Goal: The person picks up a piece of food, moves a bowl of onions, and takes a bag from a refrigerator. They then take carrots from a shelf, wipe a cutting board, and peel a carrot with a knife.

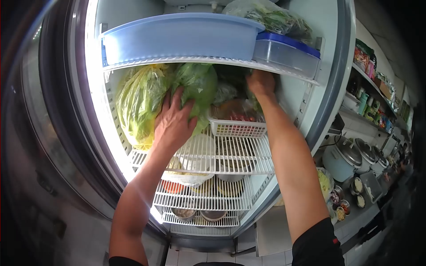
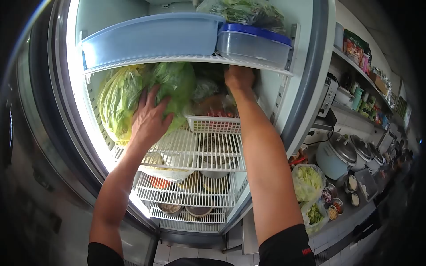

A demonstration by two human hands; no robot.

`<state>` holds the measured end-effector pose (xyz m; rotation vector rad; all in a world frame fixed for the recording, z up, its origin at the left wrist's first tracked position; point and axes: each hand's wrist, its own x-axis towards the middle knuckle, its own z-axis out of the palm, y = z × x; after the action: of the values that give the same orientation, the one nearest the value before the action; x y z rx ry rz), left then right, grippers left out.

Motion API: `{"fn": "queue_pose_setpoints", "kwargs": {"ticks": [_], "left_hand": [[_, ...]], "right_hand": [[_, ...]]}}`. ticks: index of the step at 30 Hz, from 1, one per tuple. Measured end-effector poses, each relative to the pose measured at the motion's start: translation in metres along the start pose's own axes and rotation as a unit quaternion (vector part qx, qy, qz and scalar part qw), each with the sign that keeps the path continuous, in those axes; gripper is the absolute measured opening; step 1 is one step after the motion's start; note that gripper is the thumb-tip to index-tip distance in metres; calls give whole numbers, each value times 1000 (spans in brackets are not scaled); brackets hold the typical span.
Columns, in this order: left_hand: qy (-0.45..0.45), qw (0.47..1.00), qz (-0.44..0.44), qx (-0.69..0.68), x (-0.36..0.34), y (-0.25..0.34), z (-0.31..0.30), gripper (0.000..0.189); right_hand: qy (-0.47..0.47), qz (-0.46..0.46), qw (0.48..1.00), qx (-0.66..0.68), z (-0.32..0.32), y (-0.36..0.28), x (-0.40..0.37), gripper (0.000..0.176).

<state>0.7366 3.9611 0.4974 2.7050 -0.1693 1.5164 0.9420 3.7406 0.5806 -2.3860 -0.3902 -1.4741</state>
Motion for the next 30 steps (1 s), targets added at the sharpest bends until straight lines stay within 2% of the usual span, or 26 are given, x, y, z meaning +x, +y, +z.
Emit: {"fn": "queue_pose_setpoints", "kwargs": {"ticks": [1, 2, 3, 4, 5, 6, 7, 8, 9, 10, 11, 13, 17, 19, 20, 22, 23, 25, 27, 29, 30], "left_hand": [[0, 1000, 2, -6, 0, 0, 0, 43], [1, 1000, 4, -6, 1, 1, -1, 43], [-6, 1000, 2, -5, 2, 5, -3, 43], [-13, 1000, -2, -5, 0, 6, -4, 43], [-13, 1000, -5, -7, -1, 6, -3, 43], [-22, 1000, -3, -10, -1, 6, -3, 46], [-26, 1000, 0, -11, 3, 5, -2, 48], [-23, 1000, 1, -13, 2, 2, -2, 48], [-20, 999, -1, -29, -1, -1, -2, 49], [-18, 999, -2, -44, -2, -3, -3, 49], [-17, 999, -4, -46, -3, -4, -3, 49], [-28, 998, -13, -52, -5, -6, -4, 49], [-29, 998, -19, -58, -2, -7, -2, 48], [-19, 998, -14, -59, -4, -9, -2, 48], [-19, 998, -14, -59, -4, -9, -1, 48], [-18, 998, -14, -61, -4, -8, -1, 48], [-18, 998, -12, -60, -3, -8, -1, 48], [-12, 999, 0, -46, -4, -6, -1, 47], [-4, 999, 24, -48, -6, -5, -4, 46], [-2, 996, 48, -81, -12, -1, -8, 42], [-5, 996, 48, -79, -17, 4, -11, 42]], "right_hand": [[-126, 26, 992, 3, -14, -12, 7, 53], [-124, 27, 992, 4, -24, -29, 10, 53], [-246, -28, 966, -78, -41, -59, 2, 56], [-364, -84, 914, -159, -49, -76, -9, 60], [-210, -161, 949, -170, -9, -62, -35, 56], [-49, -229, 956, -174, 34, -43, -57, 53], [-7, -244, 959, -144, 37, -33, -48, 43], [-6, -245, 958, -147, 32, -28, -33, 43], [-140, -155, 966, -156, 22, -26, -11, 39], [-270, -59, 948, -160, 15, -20, 4, 35], [-270, -60, 947, -162, 14, -9, 12, 35], [-23, -44, 996, -69, 13, 6, 20, 36], [26, -36, 997, -65, 23, 12, 21, 38], [51, -142, 989, -4, 46, 20, 25, 41], [50, -141, 989, -4, 49, 21, 28, 41], [-166, -116, 978, 44, 34, 2, 30, 46], [-165, -113, 979, 45, 20, -4, 29, 46], [-293, 8, 955, 37, -42, -22, 12, 53], [-416, 48, 906, 70, -87, -37, -15, 57], [-454, -29, 890, 1, -49, -34, -70, 62], [-456, -33, 889, 7, -71, -56, -88, 65]]}}
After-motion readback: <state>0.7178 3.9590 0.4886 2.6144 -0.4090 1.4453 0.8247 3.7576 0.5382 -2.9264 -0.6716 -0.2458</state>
